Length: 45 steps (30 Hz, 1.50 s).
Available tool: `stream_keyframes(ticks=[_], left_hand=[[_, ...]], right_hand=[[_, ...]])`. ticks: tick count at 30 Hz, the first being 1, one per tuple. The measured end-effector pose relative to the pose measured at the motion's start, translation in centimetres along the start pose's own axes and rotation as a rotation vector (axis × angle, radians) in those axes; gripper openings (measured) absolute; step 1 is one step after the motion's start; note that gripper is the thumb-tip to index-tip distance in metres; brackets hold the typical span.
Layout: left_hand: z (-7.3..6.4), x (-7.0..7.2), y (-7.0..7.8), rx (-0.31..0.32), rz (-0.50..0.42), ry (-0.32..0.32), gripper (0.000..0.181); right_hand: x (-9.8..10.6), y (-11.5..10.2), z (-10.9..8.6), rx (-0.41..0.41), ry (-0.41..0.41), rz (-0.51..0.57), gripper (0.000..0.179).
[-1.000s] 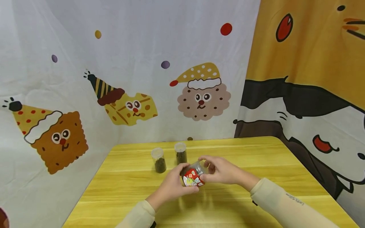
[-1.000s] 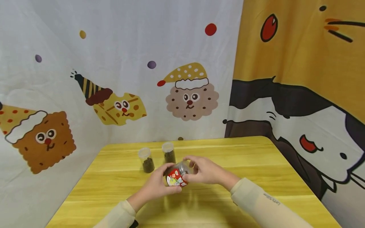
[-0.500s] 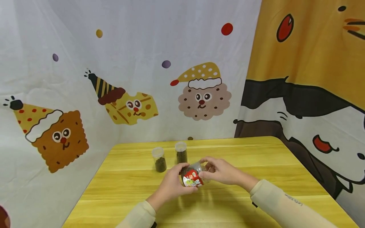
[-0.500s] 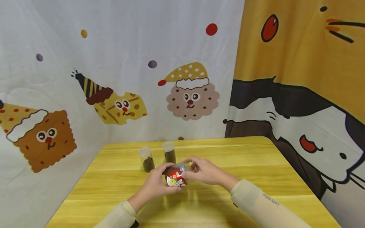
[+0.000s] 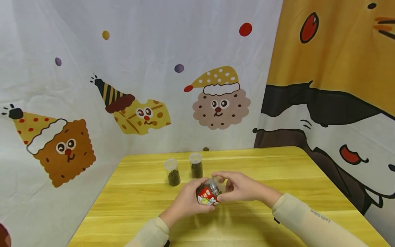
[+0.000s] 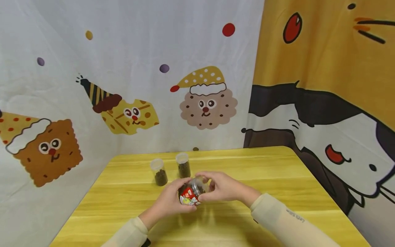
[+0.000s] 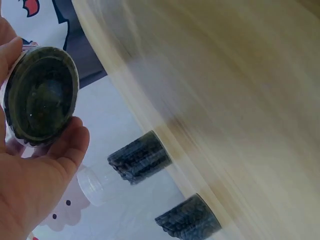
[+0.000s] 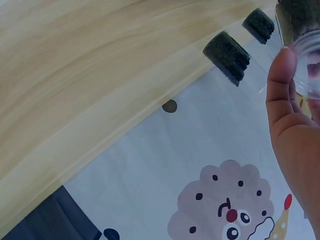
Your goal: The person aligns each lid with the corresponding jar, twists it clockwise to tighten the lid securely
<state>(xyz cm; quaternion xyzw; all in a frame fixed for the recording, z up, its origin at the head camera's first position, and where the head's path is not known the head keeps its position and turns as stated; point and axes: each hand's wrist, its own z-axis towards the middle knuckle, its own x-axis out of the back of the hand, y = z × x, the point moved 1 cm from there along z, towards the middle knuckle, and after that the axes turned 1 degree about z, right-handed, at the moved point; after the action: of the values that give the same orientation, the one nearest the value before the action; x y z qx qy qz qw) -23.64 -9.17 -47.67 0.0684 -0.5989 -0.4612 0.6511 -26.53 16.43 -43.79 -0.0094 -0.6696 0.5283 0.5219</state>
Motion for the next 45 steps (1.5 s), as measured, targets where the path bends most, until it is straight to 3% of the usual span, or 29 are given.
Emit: stream_keyframes(ticks=[6, 13, 16, 21, 28, 39, 45], left_hand=[[0.0, -0.5, 0.1, -0.007, -0.026, -0.001, 0.089], [0.0, -0.6, 0.1, 0.024, -0.069, -0.041, 0.091], [0.0, -0.6, 0.2, 0.037, -0.098, -0.061, 0.091], [0.0, -1.1, 0.4, 0.041, -0.133, -0.072, 0.087], [0.4, -2.3, 0.7, 0.034, -0.086, -0.011, 0.079], [0.9, -3.4, 1.3, 0.093, -0.032, 0.041, 0.085], [1.1, -3.6, 1.4, 0.124, -0.047, 0.043, 0.089]], right_hand=[[-0.3, -0.3, 0.1, -0.015, 0.011, -0.055, 0.071], [-0.4, -0.7, -0.4, 0.14, 0.018, -0.148, 0.083], [-0.4, -0.8, -0.5, 0.167, 0.027, -0.176, 0.08], [-0.8, -0.7, -0.6, 0.088, 0.026, -0.177, 0.077], [-1.3, -0.7, -0.5, -0.058, 0.045, -0.229, 0.075], [-1.6, -0.7, -0.9, -0.106, 0.106, -0.233, 0.074], [-1.8, -0.3, -0.9, -0.113, 0.164, -0.262, 0.086]])
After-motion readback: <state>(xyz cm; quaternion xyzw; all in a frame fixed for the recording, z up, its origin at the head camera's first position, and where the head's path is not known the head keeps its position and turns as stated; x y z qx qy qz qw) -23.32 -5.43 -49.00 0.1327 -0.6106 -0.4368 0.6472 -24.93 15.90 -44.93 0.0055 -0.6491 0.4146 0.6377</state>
